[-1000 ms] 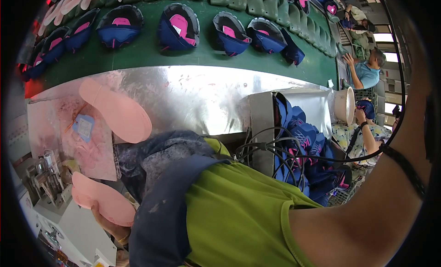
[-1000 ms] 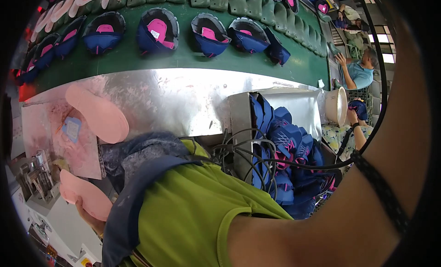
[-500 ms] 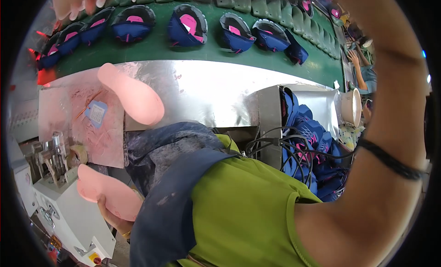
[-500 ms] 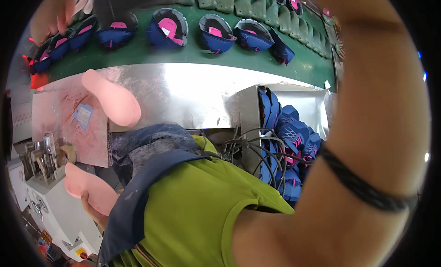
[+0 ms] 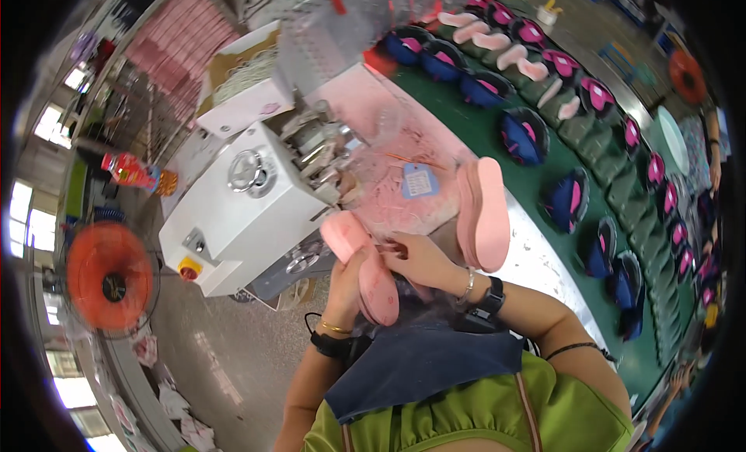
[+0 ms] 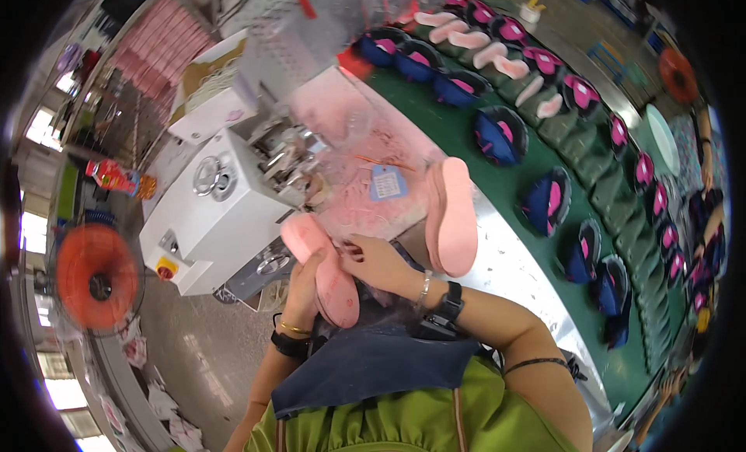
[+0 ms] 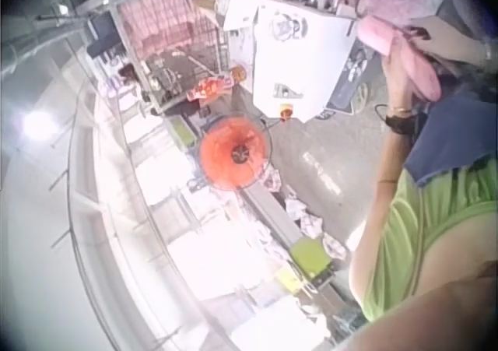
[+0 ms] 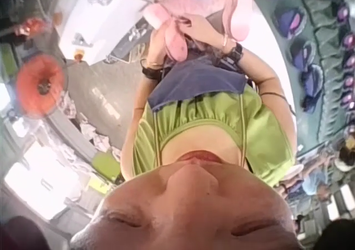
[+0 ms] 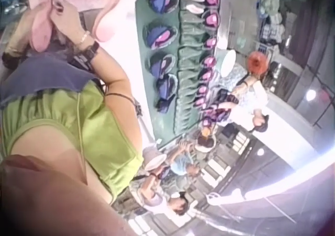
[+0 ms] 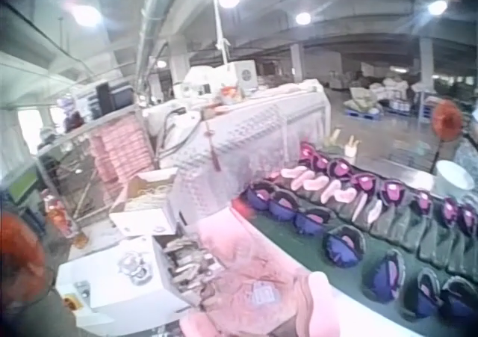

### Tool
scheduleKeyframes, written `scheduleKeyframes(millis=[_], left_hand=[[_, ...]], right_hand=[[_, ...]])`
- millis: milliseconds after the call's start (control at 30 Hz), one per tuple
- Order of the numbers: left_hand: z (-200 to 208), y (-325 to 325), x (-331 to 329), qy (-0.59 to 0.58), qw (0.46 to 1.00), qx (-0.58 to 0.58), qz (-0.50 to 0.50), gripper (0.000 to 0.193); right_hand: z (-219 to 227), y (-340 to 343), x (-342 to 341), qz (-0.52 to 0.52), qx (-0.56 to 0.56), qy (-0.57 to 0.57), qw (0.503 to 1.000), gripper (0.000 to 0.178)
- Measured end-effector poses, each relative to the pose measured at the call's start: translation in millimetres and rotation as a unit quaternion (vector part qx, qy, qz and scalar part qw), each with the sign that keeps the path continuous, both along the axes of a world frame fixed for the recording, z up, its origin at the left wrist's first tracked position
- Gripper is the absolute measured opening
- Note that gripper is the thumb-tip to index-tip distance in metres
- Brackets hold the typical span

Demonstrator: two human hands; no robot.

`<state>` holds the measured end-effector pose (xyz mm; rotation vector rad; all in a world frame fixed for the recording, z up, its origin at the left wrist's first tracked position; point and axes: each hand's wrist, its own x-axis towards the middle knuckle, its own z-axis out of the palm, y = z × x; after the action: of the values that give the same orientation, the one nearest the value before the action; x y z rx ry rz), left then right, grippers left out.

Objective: The recorder is applying glue or adhesive to pink shoe insoles using a specialized dispenser machine on a factory production line.

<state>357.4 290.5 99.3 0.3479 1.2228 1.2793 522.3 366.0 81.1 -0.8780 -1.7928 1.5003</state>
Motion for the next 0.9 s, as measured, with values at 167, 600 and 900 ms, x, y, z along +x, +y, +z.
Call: scheduleKeyframes(millis=[167, 600, 900], left_hand=[[-2, -8, -8, -0.108, 0.992, 0.001, -0.065, 0.039], [10, -35, -26, -0.177, 0.982, -0.022, -0.059, 0.046], [-31, -28, -38, -0.191, 0.978, 0.005, -0.079, 0.049]], right_hand=[[-14, 45, 12, -0.044, -0.047, -0.166, 0.984, 0.046], [3, 175, -56, -0.13, 0.141, -0.161, 0.968, 0.052], [18, 171, -5, -0.212, 0.325, -0.163, 0.907, 0.036]])
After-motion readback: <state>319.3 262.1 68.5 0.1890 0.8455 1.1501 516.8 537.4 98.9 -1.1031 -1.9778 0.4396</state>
